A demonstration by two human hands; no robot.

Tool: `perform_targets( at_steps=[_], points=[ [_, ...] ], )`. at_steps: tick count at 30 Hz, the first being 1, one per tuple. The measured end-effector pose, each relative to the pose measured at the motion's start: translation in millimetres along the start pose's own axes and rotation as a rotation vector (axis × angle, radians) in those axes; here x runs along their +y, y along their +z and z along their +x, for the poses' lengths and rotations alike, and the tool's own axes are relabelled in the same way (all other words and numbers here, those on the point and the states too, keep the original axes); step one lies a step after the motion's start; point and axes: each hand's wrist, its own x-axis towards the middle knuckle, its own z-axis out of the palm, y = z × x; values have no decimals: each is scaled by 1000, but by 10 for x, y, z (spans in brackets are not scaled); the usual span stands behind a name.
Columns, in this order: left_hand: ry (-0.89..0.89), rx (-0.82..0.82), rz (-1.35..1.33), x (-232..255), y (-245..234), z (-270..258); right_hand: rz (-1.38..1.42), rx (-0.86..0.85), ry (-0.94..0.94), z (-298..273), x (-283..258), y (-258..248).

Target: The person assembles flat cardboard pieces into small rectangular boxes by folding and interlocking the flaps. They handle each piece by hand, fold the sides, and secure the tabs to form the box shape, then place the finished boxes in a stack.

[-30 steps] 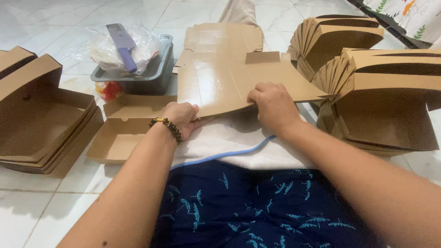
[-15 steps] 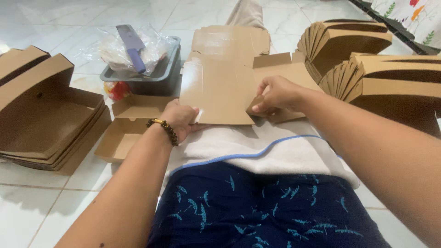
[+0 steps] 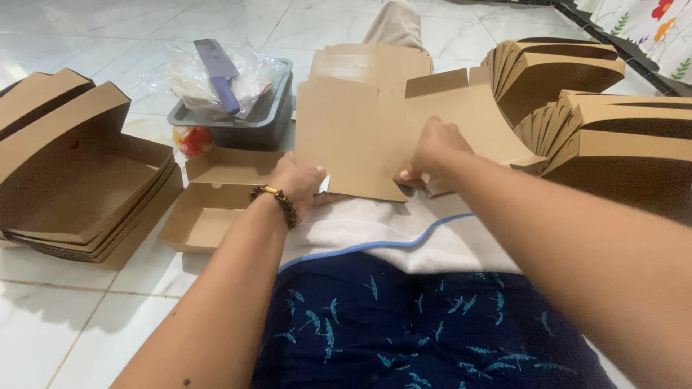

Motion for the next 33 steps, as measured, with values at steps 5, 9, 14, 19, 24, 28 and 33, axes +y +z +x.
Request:
perform_targets(
  at_steps=[5, 9, 14, 19, 24, 28, 33],
  points=[
    [-6, -31, -29, -40, -8, 81, -30, 190, -322, -361, -29, 28],
    [-75, -88, -134, -229, -137, 190, -29, 376, -742, -799, 27, 214],
    [-90, -72, -152, -295, -207, 302, 36, 345, -1031, -1061, -9, 318],
    [-130, -68, -84, -230, -222, 262, 65, 323, -1088, -977, -49, 339],
    [-183, -155, -177, -220, -245, 177, -11, 362, -1071, -841, -88, 196],
    [-223, -212, -235, -312, -365, 138, -62, 158, -1008, -721, -179, -66],
    [-178, -276, -111, -391, -514, 168, 67, -142, -815, -577, -310, -143]
  ],
)
